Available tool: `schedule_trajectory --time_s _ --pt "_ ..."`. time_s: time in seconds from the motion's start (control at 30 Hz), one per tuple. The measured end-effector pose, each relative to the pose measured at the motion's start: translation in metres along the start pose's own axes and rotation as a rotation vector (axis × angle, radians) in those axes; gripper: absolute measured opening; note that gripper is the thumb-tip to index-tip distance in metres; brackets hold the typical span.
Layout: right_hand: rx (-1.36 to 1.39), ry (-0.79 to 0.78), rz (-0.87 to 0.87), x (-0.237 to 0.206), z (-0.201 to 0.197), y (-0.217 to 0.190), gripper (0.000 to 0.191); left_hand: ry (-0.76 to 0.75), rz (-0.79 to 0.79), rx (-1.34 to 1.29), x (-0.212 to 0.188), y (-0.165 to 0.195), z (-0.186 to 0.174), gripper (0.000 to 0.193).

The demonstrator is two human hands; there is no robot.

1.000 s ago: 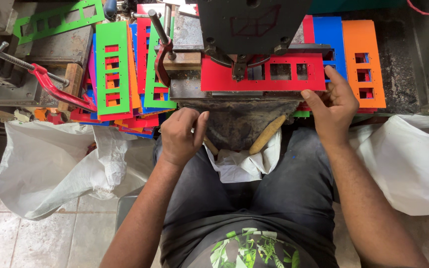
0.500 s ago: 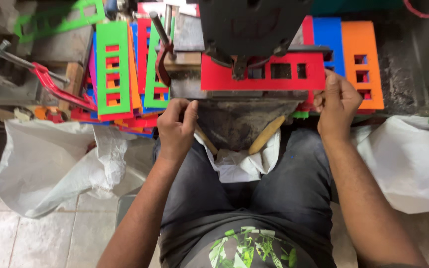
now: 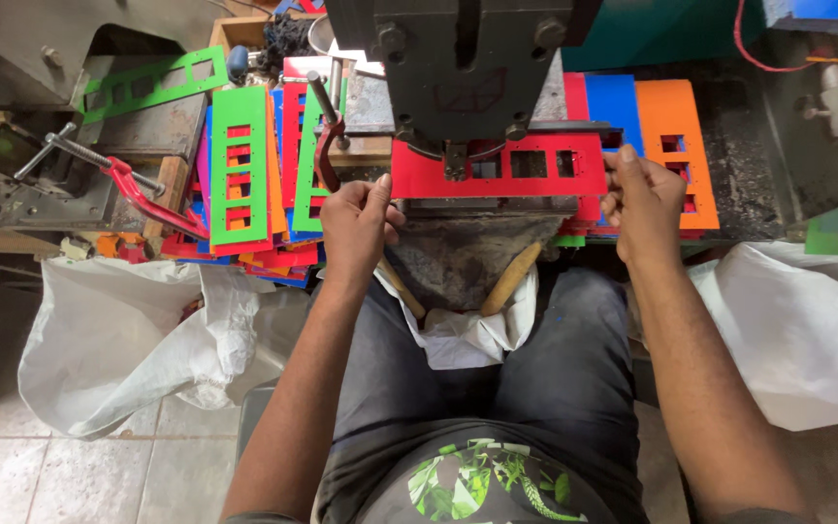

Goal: The person repeatedly places colorful plastic frames under a press machine, activates the press to punch holes, and removes the finished frames. The process is repeated with orange, blue, red, and green frames throughout the clip.

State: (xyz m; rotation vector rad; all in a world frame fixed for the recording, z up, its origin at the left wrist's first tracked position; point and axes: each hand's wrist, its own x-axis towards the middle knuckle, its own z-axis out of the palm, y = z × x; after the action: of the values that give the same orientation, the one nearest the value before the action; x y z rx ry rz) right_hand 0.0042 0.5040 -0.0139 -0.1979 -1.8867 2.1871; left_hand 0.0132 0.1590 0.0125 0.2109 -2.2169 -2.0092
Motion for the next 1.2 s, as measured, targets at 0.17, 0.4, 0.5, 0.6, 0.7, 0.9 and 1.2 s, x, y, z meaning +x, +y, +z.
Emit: schedule_trajectory --time_s 0.17,0.4,0.5,0.6,0.7,0.9,1.2 --pt "-0.033 0.006 0.079 0.016 -0.004 -0.001 0.028 -0.010 -0.023 -0.020 0.006 -0.002 0.006 0.036" --pt "-0.141 0.042 0.099 0.019 0.011 -0.007 0.017 0.015 -0.049 0.029 0.005 0.001 0.007 0.038" --pt "-0.149 0.054 0.089 0.017 0.016 -0.010 0.017 0.019 -0.036 0.020 0.005 0.002 0.008 0.038" --pt "-0.122 0.043 0.073 0.016 0.017 -0.010 0.017 0.016 -0.035 0.006 0.005 0.002 0.009 0.036" --pt "-0.134 0.040 0.058 0.017 0.016 -0.009 0.016 0.020 -0.022 0.031 0.005 0.002 0.009 0.037" --pt "-0.167 0.036 0.061 0.021 0.012 0.001 0.018 0.015 -0.036 0.055 0.004 0.002 0.009 0.035" --pt "-0.139 -0.353 0.326 -0.058 -0.050 0.000 0.041 -0.317 -0.152 -0.069 -0.059 -0.019 -0.061 0.029"
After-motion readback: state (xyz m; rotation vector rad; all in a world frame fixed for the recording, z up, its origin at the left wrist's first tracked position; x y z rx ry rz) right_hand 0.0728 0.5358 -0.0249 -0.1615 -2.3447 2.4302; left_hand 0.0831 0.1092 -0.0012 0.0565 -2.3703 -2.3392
